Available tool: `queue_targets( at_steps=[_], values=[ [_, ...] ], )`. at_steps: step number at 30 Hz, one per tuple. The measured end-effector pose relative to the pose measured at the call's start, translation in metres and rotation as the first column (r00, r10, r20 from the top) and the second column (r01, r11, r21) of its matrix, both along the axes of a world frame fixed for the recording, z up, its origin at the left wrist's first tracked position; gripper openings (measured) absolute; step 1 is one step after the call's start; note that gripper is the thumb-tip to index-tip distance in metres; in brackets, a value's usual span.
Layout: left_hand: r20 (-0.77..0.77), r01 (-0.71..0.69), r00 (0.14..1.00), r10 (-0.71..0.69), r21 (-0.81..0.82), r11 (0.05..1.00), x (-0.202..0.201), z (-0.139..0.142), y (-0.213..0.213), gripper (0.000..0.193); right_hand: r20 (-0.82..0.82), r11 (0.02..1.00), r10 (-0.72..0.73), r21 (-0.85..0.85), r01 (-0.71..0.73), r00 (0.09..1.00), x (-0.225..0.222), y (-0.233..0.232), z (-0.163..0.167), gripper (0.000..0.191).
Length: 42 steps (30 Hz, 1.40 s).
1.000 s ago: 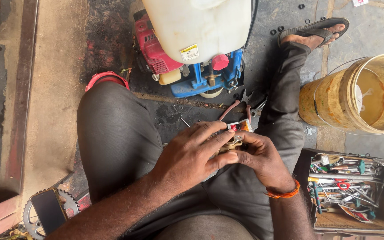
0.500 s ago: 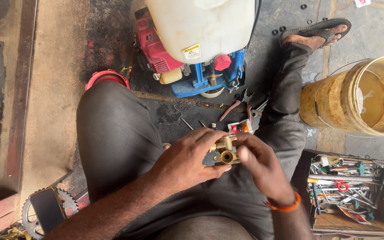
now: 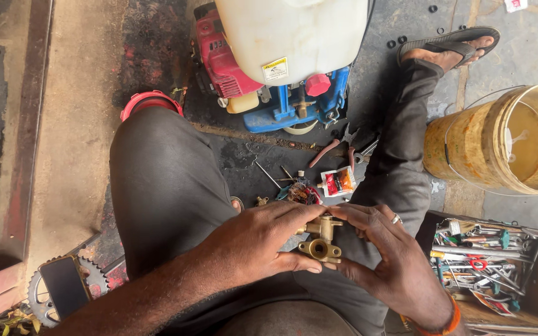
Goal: The person sits on the floor and disassembles a brass engine component, then cleans small metal parts with a wire brush and reassembles them by hand. The person handles a brass housing, small metal rings, and a wire brush, placing cleaned parts back into the housing.
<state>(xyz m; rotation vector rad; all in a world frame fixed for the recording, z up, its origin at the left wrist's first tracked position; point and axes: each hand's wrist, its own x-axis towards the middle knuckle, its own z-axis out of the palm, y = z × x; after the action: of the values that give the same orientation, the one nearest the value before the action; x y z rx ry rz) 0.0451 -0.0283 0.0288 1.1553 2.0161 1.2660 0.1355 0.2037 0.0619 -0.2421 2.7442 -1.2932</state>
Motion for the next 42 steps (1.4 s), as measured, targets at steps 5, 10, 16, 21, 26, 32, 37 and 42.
queue_targets(
  at_steps=[5,10,16,21,26,32,37,42],
  values=[
    [0.013,0.012,1.0,-0.012,-0.048,0.999,-0.001,0.002,0.001,0.079,-0.045,0.995,0.001,0.1,0.004,0.999,0.004,-0.007,0.005,0.076],
    [-0.017,0.024,1.0,-0.024,-0.028,0.999,0.005,-0.002,-0.004,0.075,-0.096,0.989,0.006,0.15,0.008,0.995,0.009,-0.01,0.003,0.072],
    [-0.05,0.03,0.998,-0.03,0.006,1.0,0.017,-0.013,-0.002,0.076,-0.092,0.993,0.009,0.118,0.002,0.996,0.022,-0.013,-0.008,0.073],
    [0.137,0.089,0.987,-0.083,-0.034,0.995,0.018,-0.004,-0.001,0.096,0.234,1.0,0.018,-0.019,-0.013,0.972,0.023,0.003,-0.011,0.077],
    [0.484,0.158,0.872,-0.077,-0.129,0.979,0.009,0.001,0.014,0.114,0.242,0.975,0.209,-0.132,-0.181,0.948,0.011,0.012,-0.008,0.075],
    [0.832,0.08,0.554,-0.013,-0.037,0.996,0.01,-0.011,0.035,0.102,0.206,0.955,0.293,-0.113,-0.275,0.934,-0.014,0.004,0.002,0.063],
    [0.888,0.028,0.457,0.054,-0.075,0.997,0.003,-0.027,0.03,0.079,0.189,0.94,0.312,-0.206,-0.273,0.931,-0.028,0.007,-0.014,0.055],
    [0.998,-0.318,0.058,0.004,0.015,0.948,-0.011,-0.041,0.023,0.047,0.451,0.663,-0.105,-0.633,0.401,0.886,-0.031,0.018,-0.064,0.038]
  ],
)
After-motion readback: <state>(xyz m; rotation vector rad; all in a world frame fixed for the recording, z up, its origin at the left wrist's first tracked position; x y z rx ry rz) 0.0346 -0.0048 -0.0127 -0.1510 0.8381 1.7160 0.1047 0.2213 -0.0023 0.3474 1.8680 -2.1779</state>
